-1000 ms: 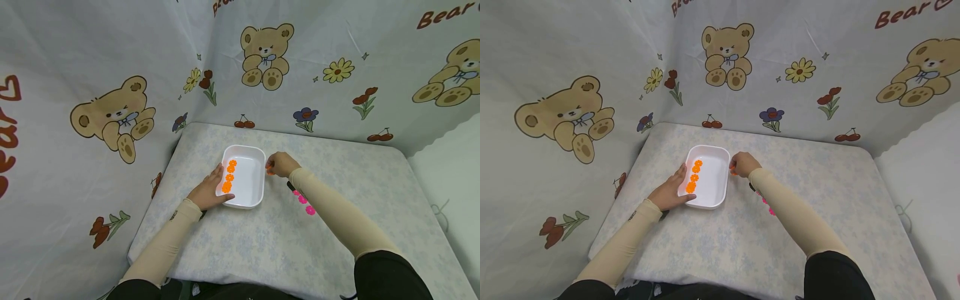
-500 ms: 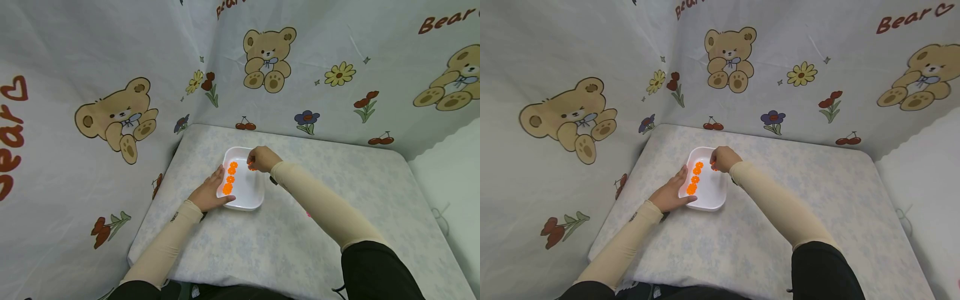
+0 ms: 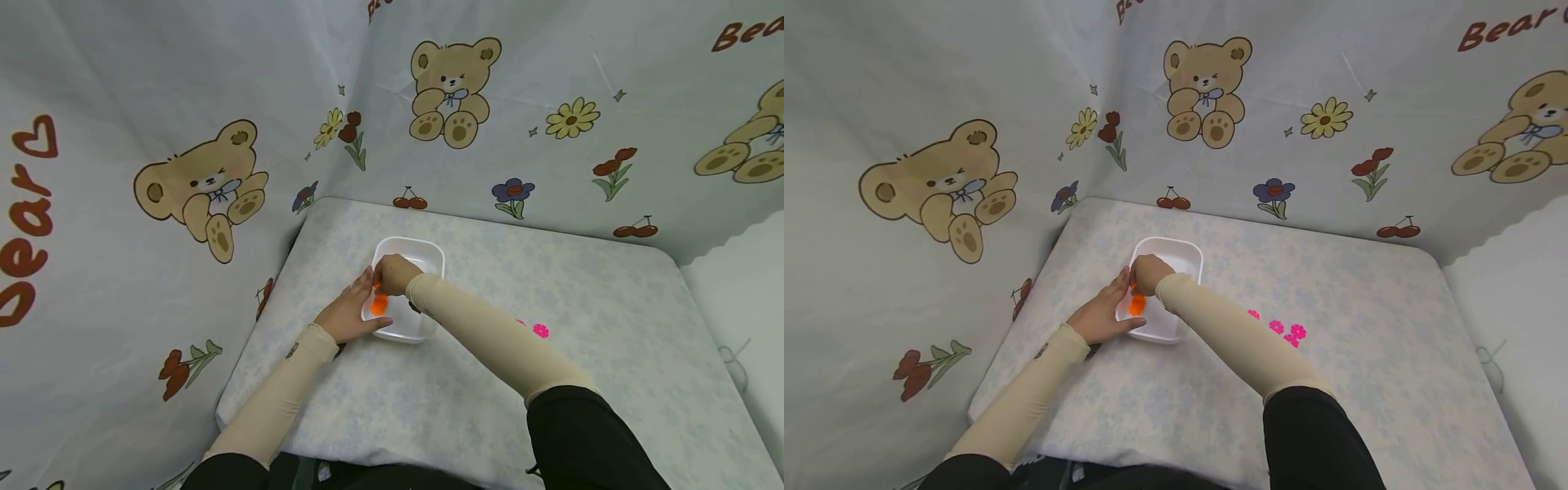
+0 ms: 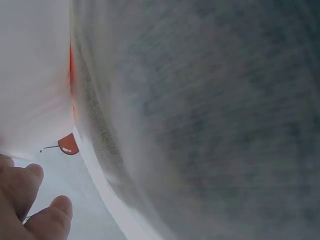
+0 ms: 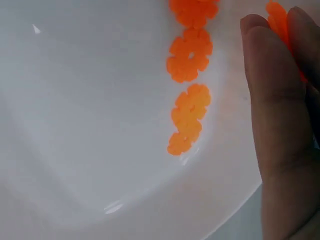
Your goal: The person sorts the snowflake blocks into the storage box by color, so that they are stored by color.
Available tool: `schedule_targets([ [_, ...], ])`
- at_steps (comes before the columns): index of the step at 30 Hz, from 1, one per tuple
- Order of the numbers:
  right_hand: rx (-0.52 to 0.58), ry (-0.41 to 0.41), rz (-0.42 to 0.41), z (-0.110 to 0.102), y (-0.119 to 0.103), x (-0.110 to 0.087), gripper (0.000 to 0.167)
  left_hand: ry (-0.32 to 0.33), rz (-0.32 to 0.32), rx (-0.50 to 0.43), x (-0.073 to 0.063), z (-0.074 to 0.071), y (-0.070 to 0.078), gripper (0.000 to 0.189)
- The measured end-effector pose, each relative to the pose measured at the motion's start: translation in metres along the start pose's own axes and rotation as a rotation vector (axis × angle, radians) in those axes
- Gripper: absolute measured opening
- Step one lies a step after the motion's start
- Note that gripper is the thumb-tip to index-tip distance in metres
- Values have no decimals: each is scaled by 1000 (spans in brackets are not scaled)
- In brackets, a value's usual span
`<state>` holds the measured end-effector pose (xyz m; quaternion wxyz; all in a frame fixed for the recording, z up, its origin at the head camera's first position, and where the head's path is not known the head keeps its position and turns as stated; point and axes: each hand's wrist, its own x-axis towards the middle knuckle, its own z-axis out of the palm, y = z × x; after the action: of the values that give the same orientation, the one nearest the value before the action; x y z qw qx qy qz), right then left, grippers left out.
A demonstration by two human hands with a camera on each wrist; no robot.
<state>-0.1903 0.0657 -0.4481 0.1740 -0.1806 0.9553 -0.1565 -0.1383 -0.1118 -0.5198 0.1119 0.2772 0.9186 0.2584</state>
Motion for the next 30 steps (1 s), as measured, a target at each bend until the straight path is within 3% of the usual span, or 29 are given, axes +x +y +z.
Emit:
schedule_targets([
  [7,102,-103,64,18,1,7,12,23,17,-9,1,1,-2,118],
  [11,46,-131,54,35,7,17,18,26,17,-27,1,1,-3,118],
  [17,-42,-95,-1,54,14,26,22,26,17,-42,2,1,-4,116],
  [26,25,-82,-13,52,12,16,24,35,22,-28,3,3,-7,119],
  [30,53,-69,-18,34,12,3,19,25,8,-20,4,4,-6,118],
])
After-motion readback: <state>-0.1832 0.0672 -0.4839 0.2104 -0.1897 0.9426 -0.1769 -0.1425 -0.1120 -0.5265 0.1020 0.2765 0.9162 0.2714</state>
